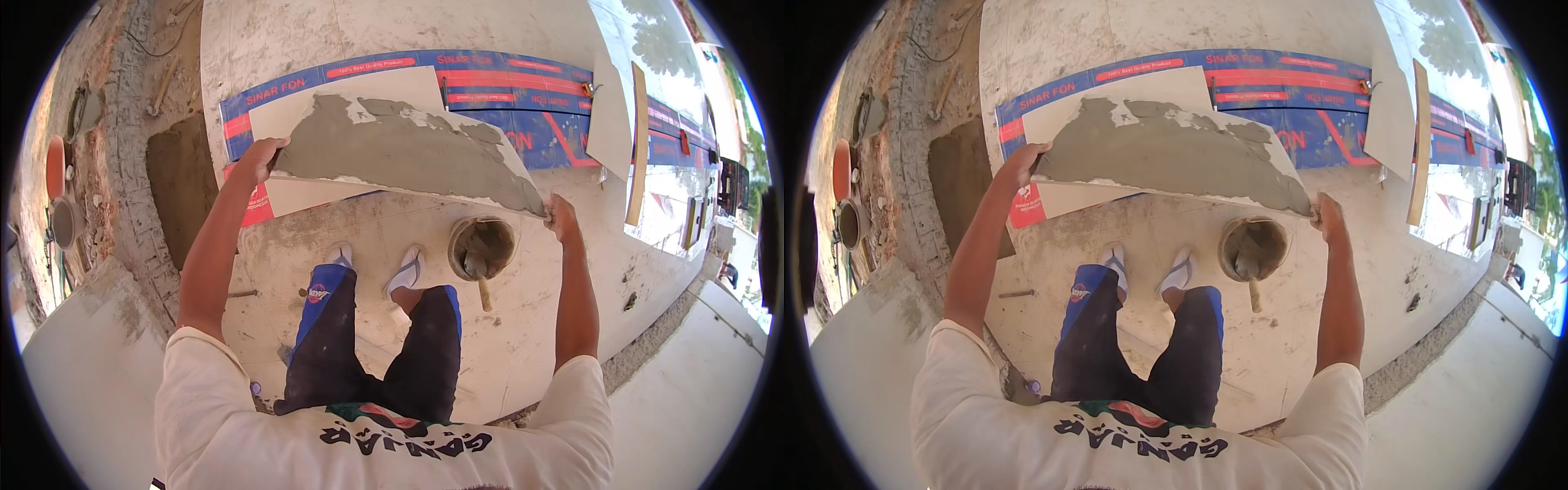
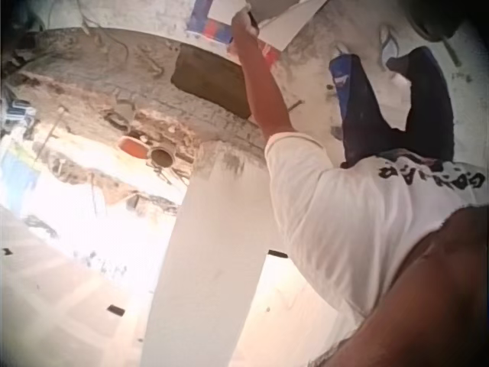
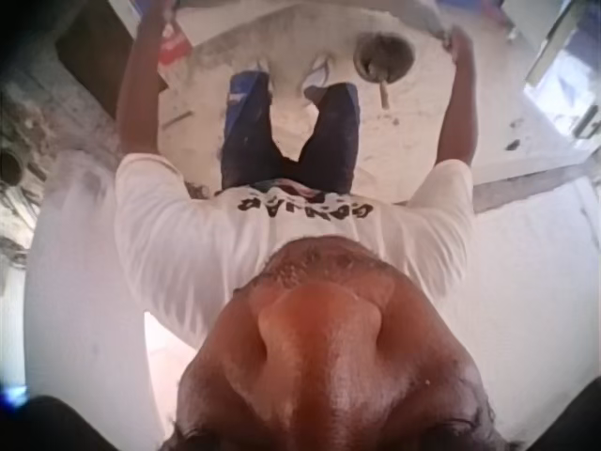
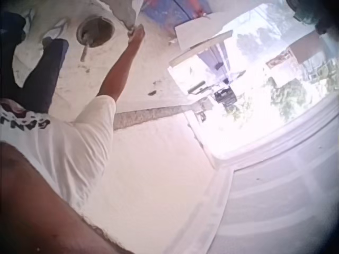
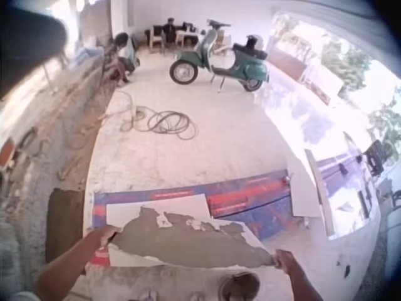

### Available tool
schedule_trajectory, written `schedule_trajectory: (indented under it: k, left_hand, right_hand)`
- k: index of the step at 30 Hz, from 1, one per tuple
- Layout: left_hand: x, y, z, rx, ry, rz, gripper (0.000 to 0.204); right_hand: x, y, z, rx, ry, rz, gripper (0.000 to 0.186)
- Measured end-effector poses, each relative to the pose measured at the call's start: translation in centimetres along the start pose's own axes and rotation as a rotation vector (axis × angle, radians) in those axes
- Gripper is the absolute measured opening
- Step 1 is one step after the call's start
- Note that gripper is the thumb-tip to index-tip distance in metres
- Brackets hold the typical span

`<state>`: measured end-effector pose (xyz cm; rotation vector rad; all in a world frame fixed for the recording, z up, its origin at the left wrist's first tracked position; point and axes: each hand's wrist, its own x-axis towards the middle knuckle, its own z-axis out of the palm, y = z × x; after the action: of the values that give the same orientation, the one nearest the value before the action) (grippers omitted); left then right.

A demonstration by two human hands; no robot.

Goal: The person positions a large floor tile onto a prepared mortar bed, hammers it into place with a rubber mallet, and then uses a trowel to apply more mortar to the adjacent section.

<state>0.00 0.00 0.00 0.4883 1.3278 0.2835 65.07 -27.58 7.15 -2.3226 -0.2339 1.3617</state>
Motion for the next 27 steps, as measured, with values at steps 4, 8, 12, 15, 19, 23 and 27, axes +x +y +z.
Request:
schedule_trajectory:
  k: [4,8,12,15,19,23,27]
  left_hand:
    - [-1.2,1.8,2.9,-0.059,0.076,-0.121,0.028]
    - [-1.5,7.6,2.3,-0.123,0.125,-0.13,0.021]
    - [-0.5,9.4,1.7,-0.26,0.129,-0.1,0.018]
    - [0.5,10.1,1.7,-0.323,0.102,-0.053,0.02]
    - [0.1,10.7,2.6,-0.427,0.039,0.016,0.023]
    - [1.3,10.3,3.0,-0.594,-0.024,0.13,0.028]
    - [3.2,10.1,5.3,-0.702,0.149,0.317,0.034]
  right_hand:
    - [-2.7,-4.7,-4.6,0.301,-0.059,0.026,0.05]
    - [-2.6,-8.3,-3.1,0.608,-0.158,0.027,0.047]
    - [-0.1,-8.5,-0.9,0.797,-0.206,-0.075,0.049]
    - [3.3,-6.5,1.4,0.84,-0.209,-0.258,0.048]
    - [6.5,-5.3,3.6,0.555,-0.138,-0.498,0.055]
    - [8.7,-6.0,4.3,0.382,-0.062,-0.584,0.058]
    - [10.4,-7.7,5.3,0.405,-0.108,-0.61,0.053]
